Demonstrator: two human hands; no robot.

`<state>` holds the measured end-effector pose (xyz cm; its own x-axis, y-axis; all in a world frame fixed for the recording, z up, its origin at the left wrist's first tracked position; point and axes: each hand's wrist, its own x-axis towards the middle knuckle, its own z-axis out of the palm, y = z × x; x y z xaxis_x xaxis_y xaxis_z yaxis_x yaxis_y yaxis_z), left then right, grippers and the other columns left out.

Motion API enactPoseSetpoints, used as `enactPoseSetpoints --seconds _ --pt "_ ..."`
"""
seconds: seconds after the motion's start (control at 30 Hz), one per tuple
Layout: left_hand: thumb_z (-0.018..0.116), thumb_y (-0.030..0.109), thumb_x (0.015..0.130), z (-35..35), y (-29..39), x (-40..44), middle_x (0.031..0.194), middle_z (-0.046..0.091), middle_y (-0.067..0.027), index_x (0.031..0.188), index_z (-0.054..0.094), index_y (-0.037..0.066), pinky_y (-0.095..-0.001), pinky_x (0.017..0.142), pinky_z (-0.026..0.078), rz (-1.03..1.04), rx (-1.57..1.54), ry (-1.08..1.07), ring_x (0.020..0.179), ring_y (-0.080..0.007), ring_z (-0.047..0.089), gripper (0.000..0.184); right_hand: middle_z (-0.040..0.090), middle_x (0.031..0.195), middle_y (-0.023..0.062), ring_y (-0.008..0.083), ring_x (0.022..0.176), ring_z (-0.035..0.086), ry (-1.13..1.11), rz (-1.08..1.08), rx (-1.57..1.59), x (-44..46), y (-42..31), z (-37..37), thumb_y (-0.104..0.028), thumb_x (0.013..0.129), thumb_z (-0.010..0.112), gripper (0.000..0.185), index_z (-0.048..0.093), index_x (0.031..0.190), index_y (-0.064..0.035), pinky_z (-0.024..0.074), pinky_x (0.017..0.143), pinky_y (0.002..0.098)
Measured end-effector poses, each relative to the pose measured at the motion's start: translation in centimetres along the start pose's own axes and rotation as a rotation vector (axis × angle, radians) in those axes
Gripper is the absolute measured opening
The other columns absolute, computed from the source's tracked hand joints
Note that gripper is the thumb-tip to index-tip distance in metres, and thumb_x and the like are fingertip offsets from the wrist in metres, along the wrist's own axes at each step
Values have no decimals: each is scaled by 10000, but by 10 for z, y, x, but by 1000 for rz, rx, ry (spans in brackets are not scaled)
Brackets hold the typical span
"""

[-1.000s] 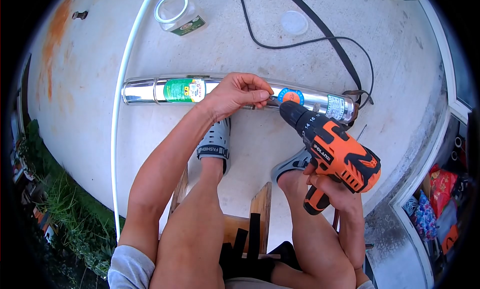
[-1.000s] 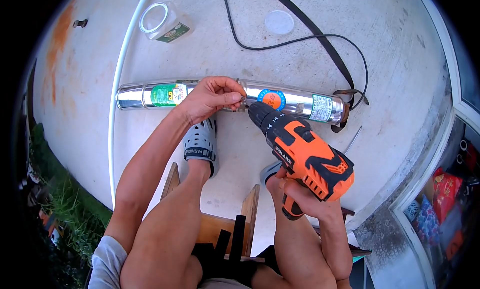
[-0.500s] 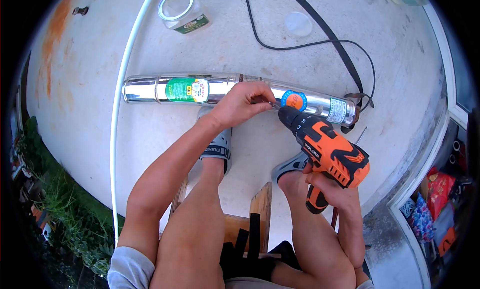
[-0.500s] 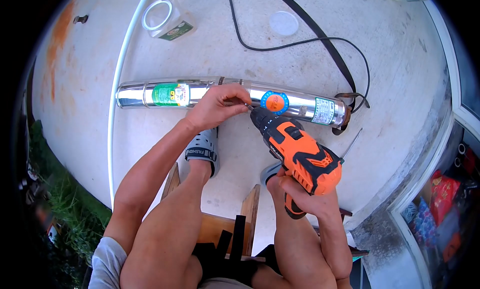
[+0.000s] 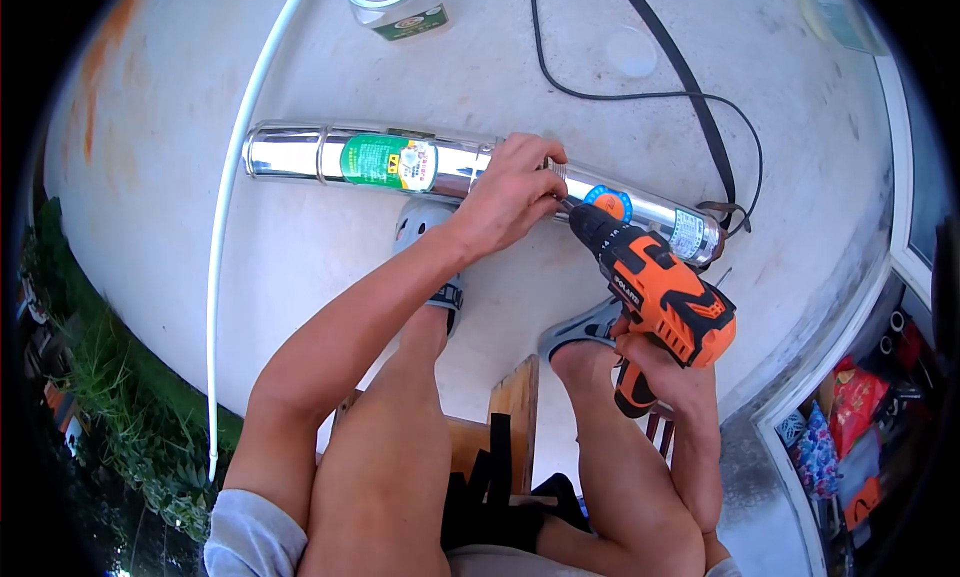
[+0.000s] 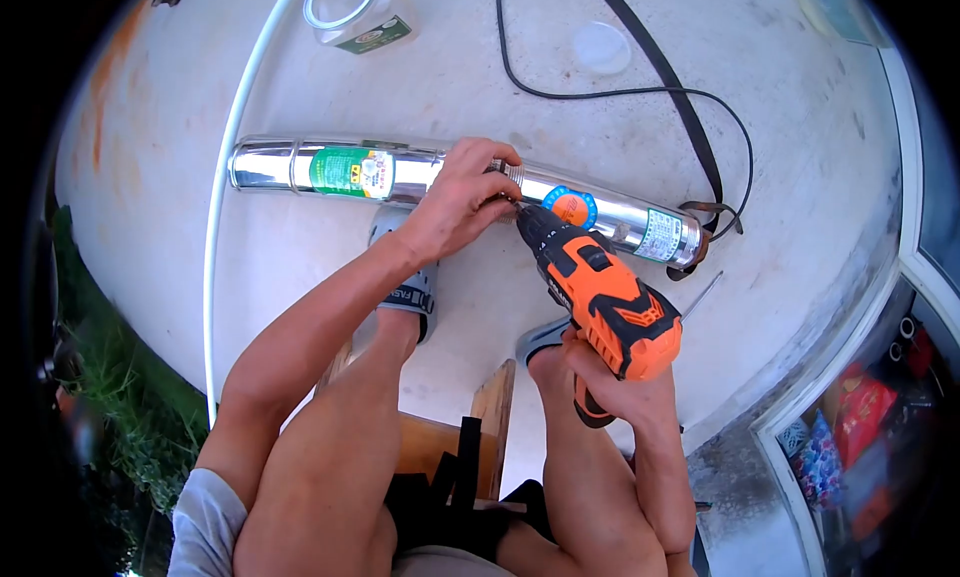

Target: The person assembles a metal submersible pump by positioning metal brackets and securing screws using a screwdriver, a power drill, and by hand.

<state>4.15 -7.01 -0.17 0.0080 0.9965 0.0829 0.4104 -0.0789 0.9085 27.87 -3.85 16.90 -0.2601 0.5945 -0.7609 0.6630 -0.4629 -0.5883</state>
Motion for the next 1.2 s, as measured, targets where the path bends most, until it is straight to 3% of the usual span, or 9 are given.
enactPoseSetpoints --seconds 0.33,0.43,0.53,0.6,0.73,0.83,1.1,1.17,1.2 --pt "790 -1 705 -1 -1 1 1161 603 -87 873 695 28 -404 977 431 -5 22 1 1138 -303 517 195 726 875 49 138 786 694 -12 7 -60 7 -4 0 -11 770 712 240 686 1008 -2 562 720 293" --pt "787 -4 706 -1 -3 -1 1153 605 -82 860 696 25 -402 972 437 -23 14 -8 1129 -300 519 182 726 881 65 173 812 702 -63 -140 -177 7 -4 0 -38 757 751 269 684 1013 8 559 767 305" --pt "786 -9 703 -2 -4 -1 1157 603 -77 896 701 29 -403 969 442 -28 5 -4 1124 -298 517 214 702 852 35 118 747 661 -33 -196 -207 3 -9 8 -15 755 690 276 690 1031 -10 558 678 295" --pt "785 -16 713 -4 -3 0 1176 597 -91 1068 686 40 -410 975 446 -56 18 -53 1145 -310 524 373 702 861 38 122 743 660 51 -147 -347 0 -3 7 -25 750 696 316 679 1065 4 551 674 289" --pt "860 80 664 -24 4 -1 1197 592 -121 1252 612 60 -436 1006 431 -88 185 -47 1176 -317 535 638 698 866 47 134 728 648 -39 -210 -528 1 -28 11 -57 751 695 353 671 1096 15 541 668 303" --pt "967 301 460 -40 -7 -6 1181 601 -135 1305 574 82 -455 1030 401 -281 592 -161 1177 -289 557 958 697 873 45 138 714 646 -68 -211 -621 2 -37 12 -56 755 684 346 667 1094 12 538 652 313" --pt "936 298 480 -40 -22 -7 1045 635 -81 1202 588 79 -396 966 434 -191 615 -216 1053 -267 607 831 701 888 60 147 726 673 -107 -160 -541 6 -47 11 -34 781 660 314 646 1093 -6 562 641 321" --pt "931 291 481 -39 -23 -6 1041 639 -81 1194 588 79 -395 960 437 -176 617 -208 1047 -267 612 819 720 957 83 239 835 683 -96 33 -448 6 -51 9 -175 767 795 370 672 1078 -16 544 790 359" --pt "932 292 479 -40 -23 -6 1039 640 -82 1185 589 79 -394 958 439 -184 622 -218 1049 -268 613 813 720 957 83 239 835 683 -96 33 -449 5 -51 9 -175 767 795 370 672 1078 -16 544 790 359"
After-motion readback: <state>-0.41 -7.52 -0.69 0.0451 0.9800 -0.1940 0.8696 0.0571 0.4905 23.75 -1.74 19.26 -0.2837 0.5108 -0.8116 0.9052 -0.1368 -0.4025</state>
